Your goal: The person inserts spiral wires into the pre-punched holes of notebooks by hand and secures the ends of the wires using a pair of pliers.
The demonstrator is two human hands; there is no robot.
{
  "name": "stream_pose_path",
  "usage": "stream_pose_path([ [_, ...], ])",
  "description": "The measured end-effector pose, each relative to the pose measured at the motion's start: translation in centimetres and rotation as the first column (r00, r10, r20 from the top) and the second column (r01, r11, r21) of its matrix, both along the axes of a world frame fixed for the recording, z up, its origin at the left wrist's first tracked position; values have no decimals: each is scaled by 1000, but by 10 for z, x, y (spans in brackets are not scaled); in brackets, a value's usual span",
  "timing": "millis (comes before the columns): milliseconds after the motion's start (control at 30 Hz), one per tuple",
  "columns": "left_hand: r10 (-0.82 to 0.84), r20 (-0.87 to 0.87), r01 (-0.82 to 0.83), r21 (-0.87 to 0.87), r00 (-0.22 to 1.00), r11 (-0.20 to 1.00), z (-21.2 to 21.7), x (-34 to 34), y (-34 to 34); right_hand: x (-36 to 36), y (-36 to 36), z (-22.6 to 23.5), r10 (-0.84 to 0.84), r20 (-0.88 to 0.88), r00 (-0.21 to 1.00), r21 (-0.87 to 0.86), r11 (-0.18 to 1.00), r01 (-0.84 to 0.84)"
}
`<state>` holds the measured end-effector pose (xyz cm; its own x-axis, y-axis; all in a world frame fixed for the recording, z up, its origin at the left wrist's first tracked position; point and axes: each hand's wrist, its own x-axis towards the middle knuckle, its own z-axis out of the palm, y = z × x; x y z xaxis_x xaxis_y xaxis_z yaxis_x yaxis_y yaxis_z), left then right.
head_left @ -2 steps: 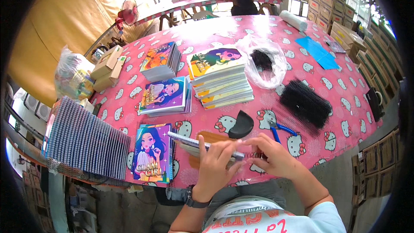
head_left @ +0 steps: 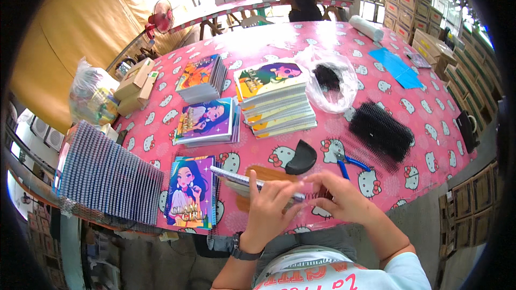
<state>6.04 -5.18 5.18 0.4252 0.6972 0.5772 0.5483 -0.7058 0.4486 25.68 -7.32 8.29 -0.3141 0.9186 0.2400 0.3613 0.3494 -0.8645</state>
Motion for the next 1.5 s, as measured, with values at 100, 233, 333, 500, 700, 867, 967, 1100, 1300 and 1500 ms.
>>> stream_pose_path([
  [100,-65,-40,65,-3,997,998,-5,-7,1,1,9,-3,162,4,987,-268,951,-155],
  [233,-59,-136,63,23,989,998,-1,1,4,22,63,-40,-21,194,981,70,997,8],
  [333,-70,-88,75,58,994,995,4,1,7,13,90,-82,-156,511,846,283,959,5],
  [500,-47,-122,45,-17,991,999,-1,-5,11,7,103,-100,-147,629,763,247,969,-17],
  [700,-56,0,56,17,998,998,0,-1,13,12,97,-104,-140,577,805,261,965,-19],
  [867,-82,-18,82,-24,996,996,-3,-7,15,34,61,-98,100,-313,945,-297,934,-197],
  [967,-8,-35,7,-11,999,1000,0,-15,18,32,35,-77,204,-578,790,-222,893,-393],
  [1100,78,-49,-78,9,996,997,4,-30,20,22,20,-15,327,-323,888,-125,916,-382],
  [1300,88,-7,-88,-64,996,994,-2,-31,20,24,26,5,508,-333,794,21,846,-533],
  [1500,87,49,-83,-85,995,993,4,-32,19,31,47,-8,365,-9,931,-22,931,-365],
])
